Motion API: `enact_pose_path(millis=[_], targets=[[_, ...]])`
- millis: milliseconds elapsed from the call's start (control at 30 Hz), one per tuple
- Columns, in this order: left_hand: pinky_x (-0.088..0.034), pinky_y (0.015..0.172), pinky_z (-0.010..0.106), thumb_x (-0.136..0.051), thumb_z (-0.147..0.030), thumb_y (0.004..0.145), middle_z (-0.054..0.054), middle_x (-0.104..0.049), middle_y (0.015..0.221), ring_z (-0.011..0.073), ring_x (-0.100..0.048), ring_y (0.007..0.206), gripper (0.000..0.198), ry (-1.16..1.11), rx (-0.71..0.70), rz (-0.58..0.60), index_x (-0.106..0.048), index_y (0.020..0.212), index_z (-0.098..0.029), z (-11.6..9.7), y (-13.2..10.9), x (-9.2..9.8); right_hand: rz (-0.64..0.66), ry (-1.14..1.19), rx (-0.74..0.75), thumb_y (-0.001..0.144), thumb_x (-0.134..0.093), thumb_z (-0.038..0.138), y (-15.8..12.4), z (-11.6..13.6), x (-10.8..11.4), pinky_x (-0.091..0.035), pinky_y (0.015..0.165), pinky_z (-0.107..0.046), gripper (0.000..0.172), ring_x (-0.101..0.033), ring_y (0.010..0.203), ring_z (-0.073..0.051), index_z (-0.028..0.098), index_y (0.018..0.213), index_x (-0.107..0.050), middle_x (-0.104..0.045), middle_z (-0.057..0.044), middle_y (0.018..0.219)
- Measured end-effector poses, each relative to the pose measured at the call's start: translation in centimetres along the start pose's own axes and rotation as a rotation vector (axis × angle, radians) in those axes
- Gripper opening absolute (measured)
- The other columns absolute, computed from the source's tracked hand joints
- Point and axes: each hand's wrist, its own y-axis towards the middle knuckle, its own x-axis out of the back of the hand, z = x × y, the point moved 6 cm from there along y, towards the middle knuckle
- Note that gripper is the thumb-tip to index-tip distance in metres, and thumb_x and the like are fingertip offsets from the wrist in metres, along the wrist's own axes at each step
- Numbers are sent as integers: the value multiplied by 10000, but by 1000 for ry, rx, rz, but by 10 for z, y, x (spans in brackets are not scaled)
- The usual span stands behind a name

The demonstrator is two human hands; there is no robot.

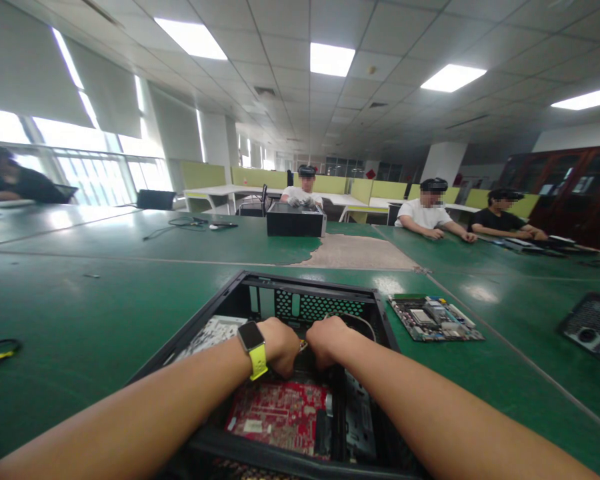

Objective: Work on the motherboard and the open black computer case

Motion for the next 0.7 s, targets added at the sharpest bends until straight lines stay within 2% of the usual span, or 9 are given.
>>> enact_pose_path(millis=[200,333,500,600,700], targets=[[-528,803,357,-715,-338,677,85,-718,993,290,-656,915,332,8,14,13,-706,996,-245,1,0,2,-3,-9,11,632,-713,369,-2,0,3,-525,729,-324,437,-666,919,-293,169,1020,-709,-704,-140,996],[-533,807,372,-674,-351,727,117,-702,1042,300,-652,929,379,35,7,43,-683,1074,-200,-2,-6,2,-13,-12,25,633,-717,358,-3,0,3,-529,717,-347,439,-665,913,-310,151,1019,-710,-702,-154,995],[-531,824,370,-632,-381,778,122,-684,1094,306,-633,990,359,26,-9,59,-683,1080,-194,-3,-13,9,-63,20,29,637,-699,403,-5,-1,6,-515,693,-340,425,-668,883,-309,172,993,-719,-708,-142,971],[-537,801,385,-631,-424,771,142,-693,1053,317,-646,942,394,-4,22,-8,-693,1053,-156,3,-27,26,-144,58,8,756,-559,428,-19,-6,20,-495,677,-322,391,-663,897,-286,192,1032,-704,-704,-130,993],[-534,767,411,-514,-459,823,152,-691,1038,319,-651,914,426,-60,-16,-208,-685,1065,-154,-4,-59,41,-184,207,57,819,-461,348,-58,-7,34,-463,629,-267,322,-668,824,-229,191,936,-717,-718,-92,913]])
